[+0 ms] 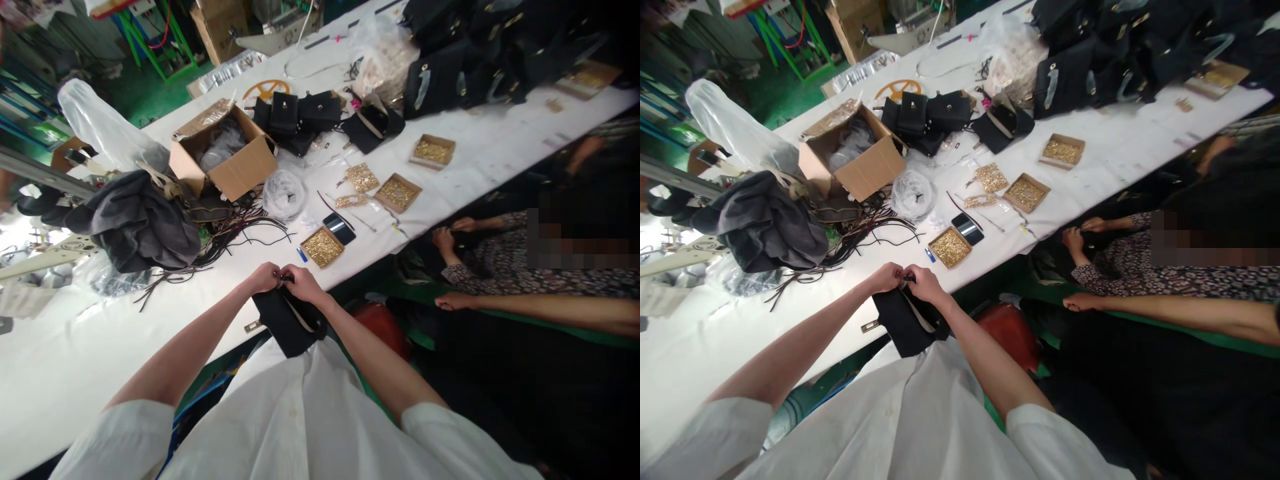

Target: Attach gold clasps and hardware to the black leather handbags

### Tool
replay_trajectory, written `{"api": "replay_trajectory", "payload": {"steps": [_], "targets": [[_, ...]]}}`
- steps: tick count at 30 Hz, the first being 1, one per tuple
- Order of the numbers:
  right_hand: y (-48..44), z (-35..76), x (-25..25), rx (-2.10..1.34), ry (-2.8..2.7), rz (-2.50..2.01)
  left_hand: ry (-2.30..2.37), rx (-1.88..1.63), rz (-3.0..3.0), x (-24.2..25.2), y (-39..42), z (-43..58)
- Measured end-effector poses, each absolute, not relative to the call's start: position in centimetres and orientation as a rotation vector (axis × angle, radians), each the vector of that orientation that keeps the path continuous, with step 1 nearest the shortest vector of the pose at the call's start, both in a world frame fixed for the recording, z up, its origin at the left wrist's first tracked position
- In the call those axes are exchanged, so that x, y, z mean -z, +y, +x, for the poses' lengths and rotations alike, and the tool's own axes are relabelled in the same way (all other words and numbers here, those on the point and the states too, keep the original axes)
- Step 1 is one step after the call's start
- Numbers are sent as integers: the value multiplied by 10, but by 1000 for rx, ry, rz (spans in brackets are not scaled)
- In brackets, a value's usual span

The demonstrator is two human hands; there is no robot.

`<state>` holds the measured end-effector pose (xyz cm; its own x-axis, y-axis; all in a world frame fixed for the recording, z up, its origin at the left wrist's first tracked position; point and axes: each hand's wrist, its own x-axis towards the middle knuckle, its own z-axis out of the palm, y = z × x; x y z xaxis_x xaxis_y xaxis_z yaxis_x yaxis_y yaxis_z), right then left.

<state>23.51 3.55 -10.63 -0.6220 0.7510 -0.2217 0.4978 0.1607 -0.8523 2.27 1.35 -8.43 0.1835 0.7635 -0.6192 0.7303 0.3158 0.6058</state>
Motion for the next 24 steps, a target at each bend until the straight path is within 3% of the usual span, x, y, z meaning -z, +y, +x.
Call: {"api": "replay_trajectory", "payload": {"steps": [13,24], "targets": [[73,257,201,-1638,-2212,-1234,1670,-147,1304,182,9,59],[106,260,225,-1868,-2162,-1054,1634,-121,1349,211,27,63]]}}
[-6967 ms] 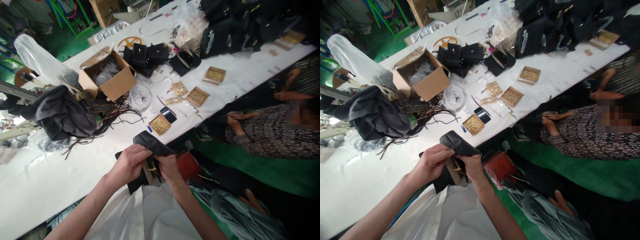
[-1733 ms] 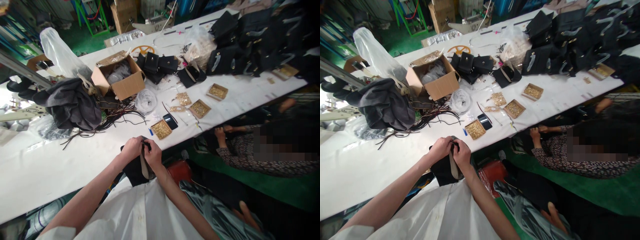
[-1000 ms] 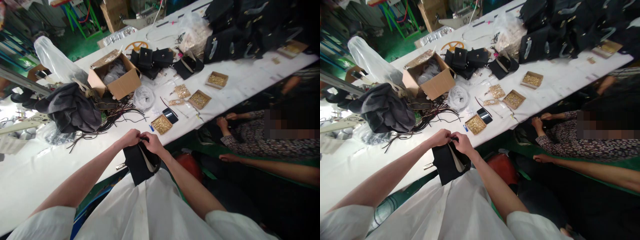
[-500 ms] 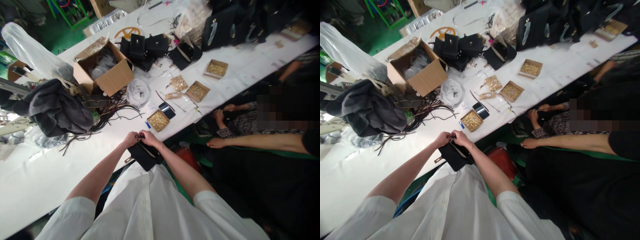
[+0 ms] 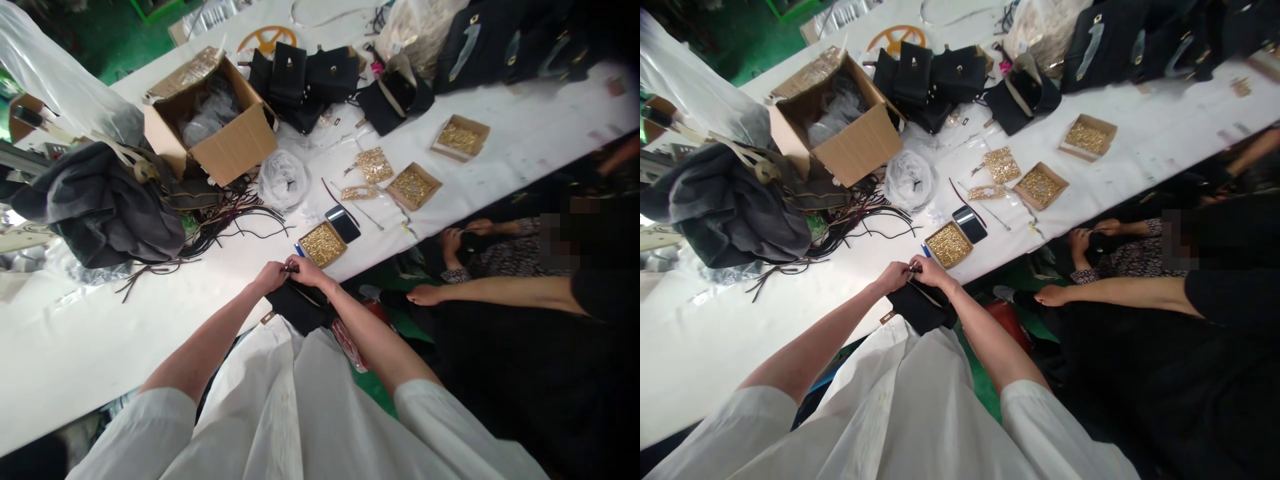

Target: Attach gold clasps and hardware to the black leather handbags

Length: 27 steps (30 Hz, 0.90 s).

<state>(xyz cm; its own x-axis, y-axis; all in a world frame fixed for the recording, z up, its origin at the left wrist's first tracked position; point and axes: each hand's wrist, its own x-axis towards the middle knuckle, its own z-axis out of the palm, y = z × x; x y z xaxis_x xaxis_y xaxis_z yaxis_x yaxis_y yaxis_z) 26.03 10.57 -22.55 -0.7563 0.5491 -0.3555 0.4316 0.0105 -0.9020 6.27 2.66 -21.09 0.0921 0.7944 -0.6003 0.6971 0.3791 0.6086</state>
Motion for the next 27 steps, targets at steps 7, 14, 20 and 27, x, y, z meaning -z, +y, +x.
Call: {"api": "replay_trajectory", "payload": {"steps": [7,14,20,27], "targets": [[117,257,231,-1932,-2135,-1070,1565,-124,1391,210,38,55],[122,251,230,-1958,-2109,-1137,1546,-134,1400,215,48,49],[132,249,233,-1992,-2141,-1144,1518,-168,1363,218,51,48],[143,242,241,-2121,-2226,-1068,1471,-225,1315,219,44,43]]}}
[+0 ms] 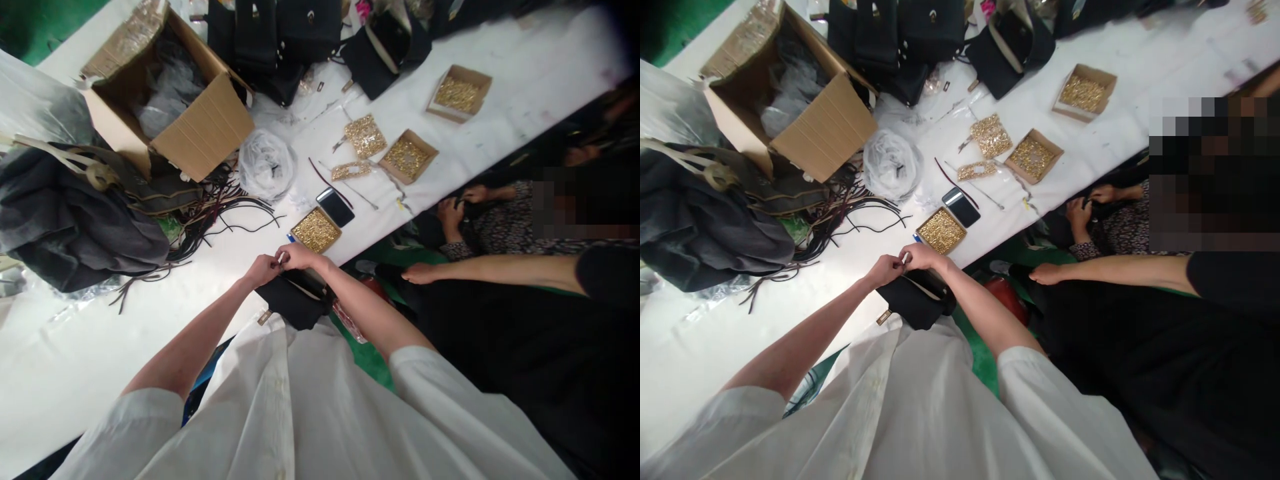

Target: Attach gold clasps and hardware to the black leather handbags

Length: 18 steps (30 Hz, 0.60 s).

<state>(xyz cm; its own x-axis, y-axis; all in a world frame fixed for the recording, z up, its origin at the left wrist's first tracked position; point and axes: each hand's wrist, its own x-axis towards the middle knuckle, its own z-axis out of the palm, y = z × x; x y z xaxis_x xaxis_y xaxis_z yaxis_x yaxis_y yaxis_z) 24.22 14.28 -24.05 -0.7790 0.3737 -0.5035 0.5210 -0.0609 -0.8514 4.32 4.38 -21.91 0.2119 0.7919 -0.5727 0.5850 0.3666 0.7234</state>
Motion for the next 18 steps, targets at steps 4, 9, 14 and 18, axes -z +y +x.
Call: {"api": "replay_trajectory", "payload": {"steps": [4,9,14,18], "targets": [[153,235,239,1909,2079,925,1467,-246,1292,220,44,43],[161,233,239,1875,2045,844,1425,-276,1279,221,45,43],[159,233,247,1871,2019,822,1431,-280,1249,224,41,43],[154,234,253,1894,1994,834,1434,-285,1217,227,39,44]]}}
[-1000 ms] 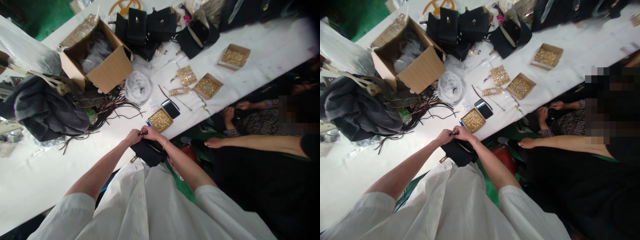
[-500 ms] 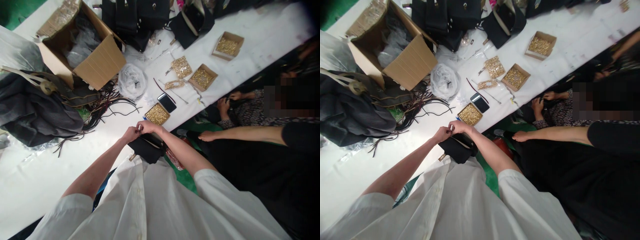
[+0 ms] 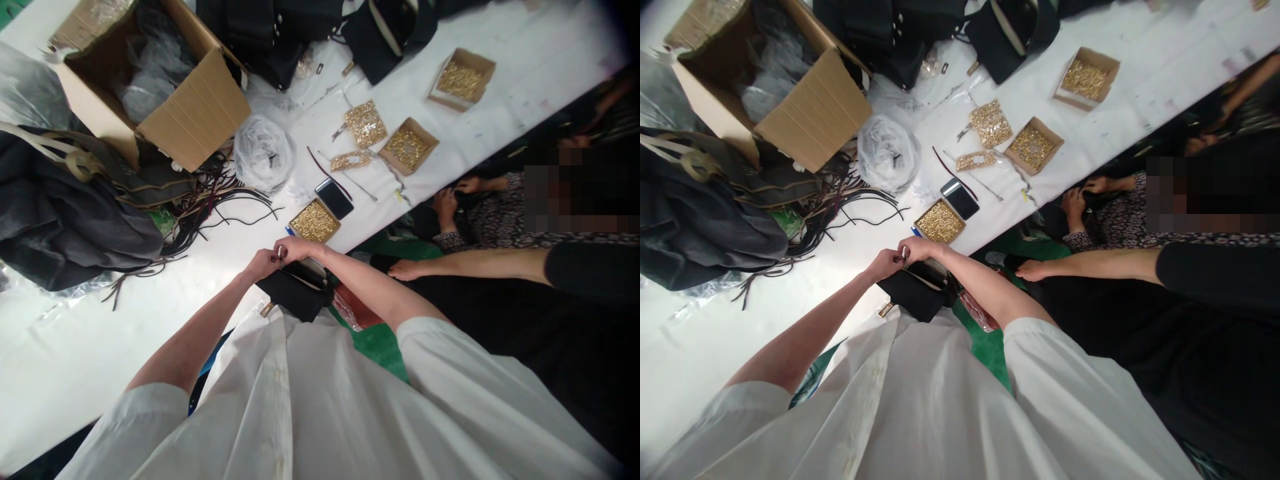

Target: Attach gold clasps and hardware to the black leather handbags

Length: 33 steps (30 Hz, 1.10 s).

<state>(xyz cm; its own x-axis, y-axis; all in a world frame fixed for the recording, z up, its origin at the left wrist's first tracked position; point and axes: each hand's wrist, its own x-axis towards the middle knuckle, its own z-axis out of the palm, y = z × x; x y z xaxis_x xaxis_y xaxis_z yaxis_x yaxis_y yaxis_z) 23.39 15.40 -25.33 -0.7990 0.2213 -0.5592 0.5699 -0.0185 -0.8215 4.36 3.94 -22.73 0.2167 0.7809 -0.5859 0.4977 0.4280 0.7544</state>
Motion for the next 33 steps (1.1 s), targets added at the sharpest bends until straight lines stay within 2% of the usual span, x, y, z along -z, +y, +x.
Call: {"api": "replay_trajectory", "payload": {"steps": [23,33], "targets": [[149,232,261,2022,1786,882,1487,-251,975,245,23,38],[146,236,258,2015,1813,868,1552,-363,1020,242,15,47]]}}
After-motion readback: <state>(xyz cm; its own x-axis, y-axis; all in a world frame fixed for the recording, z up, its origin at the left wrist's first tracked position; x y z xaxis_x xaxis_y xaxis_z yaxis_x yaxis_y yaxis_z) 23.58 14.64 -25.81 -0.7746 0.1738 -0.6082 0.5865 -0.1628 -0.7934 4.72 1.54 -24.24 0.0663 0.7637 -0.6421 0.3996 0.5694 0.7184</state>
